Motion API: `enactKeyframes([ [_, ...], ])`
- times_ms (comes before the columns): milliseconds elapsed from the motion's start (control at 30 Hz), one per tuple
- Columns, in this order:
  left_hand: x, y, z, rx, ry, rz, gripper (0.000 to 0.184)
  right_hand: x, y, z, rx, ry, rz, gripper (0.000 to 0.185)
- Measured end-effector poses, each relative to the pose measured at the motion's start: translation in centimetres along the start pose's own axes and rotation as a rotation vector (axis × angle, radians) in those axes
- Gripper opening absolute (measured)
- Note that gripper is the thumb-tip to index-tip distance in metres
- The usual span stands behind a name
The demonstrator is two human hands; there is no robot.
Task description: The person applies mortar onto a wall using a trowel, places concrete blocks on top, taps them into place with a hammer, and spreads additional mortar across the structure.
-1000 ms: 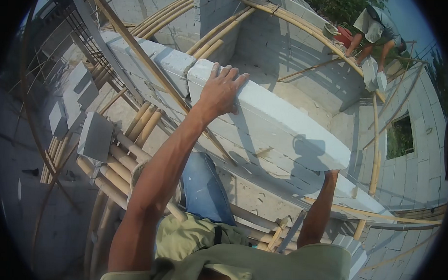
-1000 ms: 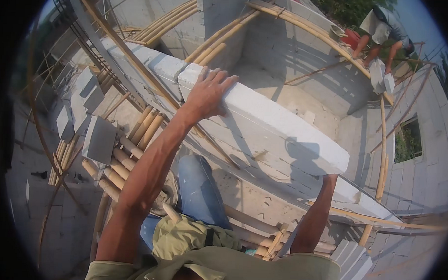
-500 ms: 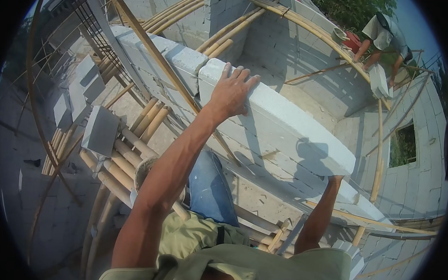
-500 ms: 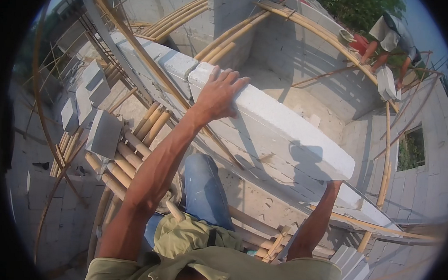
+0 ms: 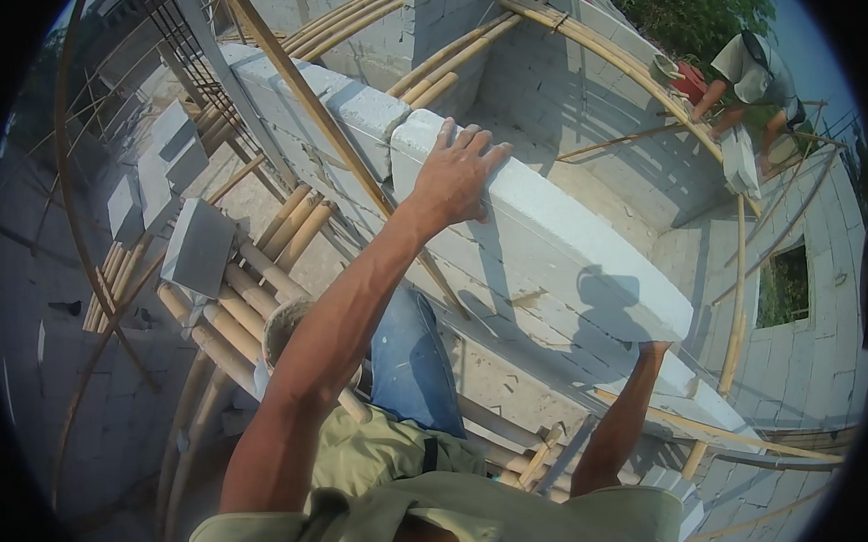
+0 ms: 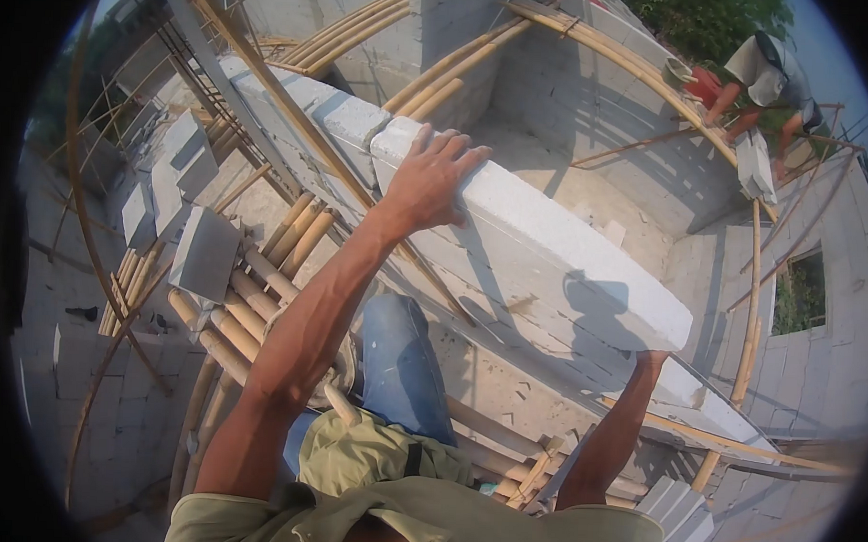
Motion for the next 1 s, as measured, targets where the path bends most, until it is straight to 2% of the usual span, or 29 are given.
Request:
enactKeyframes([
  [33,-0.2,0.0,-0.2,0.001,0.001,0.006,0.105,1.9,-1.8,-1.2,0.033,0.032,-0.040,0.054],
  [200,0.1,-0.2,-0.5,-0.002,0.039,-0.007,0.105,4.1,-5.0,-4.9,-0.010,-0.226,0.179,0.051],
  [267,0.2,-0.3,-0.5,-0.028,0.054,-0.026,0.110,-4.8,7.0,3.1,0.296,-0.256,0.117,0.037],
  [300,0.4,-0.4,-0.5,-0.021,0.076,-0.011,0.110,-5.0,8.5,1.5,0.371,-0.117,0.061,0.028],
  [333,0.4,-0.3,-0.7,-0.013,0.062,-0.009,0.110,-5.0,10.3,-0.6,0.441,0.021,0.012,0.029],
  [400,0.3,-0.2,-0.7,0.001,0.045,-0.009,0.110,-6.2,17.2,0.3,0.494,-0.054,0.174,0.039],
  [467,0.4,-0.3,-0.9,-0.004,0.051,-0.013,0.110,-6.7,23.5,2.5,0.143,-0.009,0.335,0.043],
  [500,0.4,-0.3,-0.8,-0.021,0.048,-0.017,0.109,-8.3,25.3,4.4,0.150,-0.009,0.327,0.043],
  [567,0.3,-0.4,-0.6,-0.021,0.048,-0.012,0.109,-13.9,28.9,12.3,-0.476,0.000,0.171,0.050],
  [667,0.2,-0.4,-0.5,-0.031,0.040,-0.007,0.108,-23.8,27.3,21.5,-0.859,-0.245,-0.056,0.053],
  [700,0.2,-0.4,-0.4,-0.034,0.032,-0.013,0.108,-26.1,26.0,24.0,-0.916,-0.246,-0.108,0.053],
  [800,0.2,-0.4,-0.5,-0.024,0.025,-0.014,0.108,-28.5,22.2,30.9,-0.940,-0.346,0.007,0.049],
  [900,0.1,-0.5,-0.6,-0.040,0.027,-0.016,0.108,-23.5,21.1,34.2,-0.918,-0.327,0.111,0.049],
  [967,0.2,-0.3,-0.4,-0.048,0.024,-0.014,0.108,-16.5,21.2,34.4,-0.990,0.027,0.230,0.048],
  [1000,0.1,-0.5,-0.4,-0.051,0.027,-0.011,0.108,-17.3,21.5,35.4,-1.003,0.023,0.229,0.048],
])
Point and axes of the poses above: each hand's wrist, its own y-axis away from the middle knuckle, its own z-axis out of the palm, x = y × z, the point moved 6 cm from there along -y, towards the middle knuckle, and after that the axes turned 14 degrees about x, right-handed, at the moved point
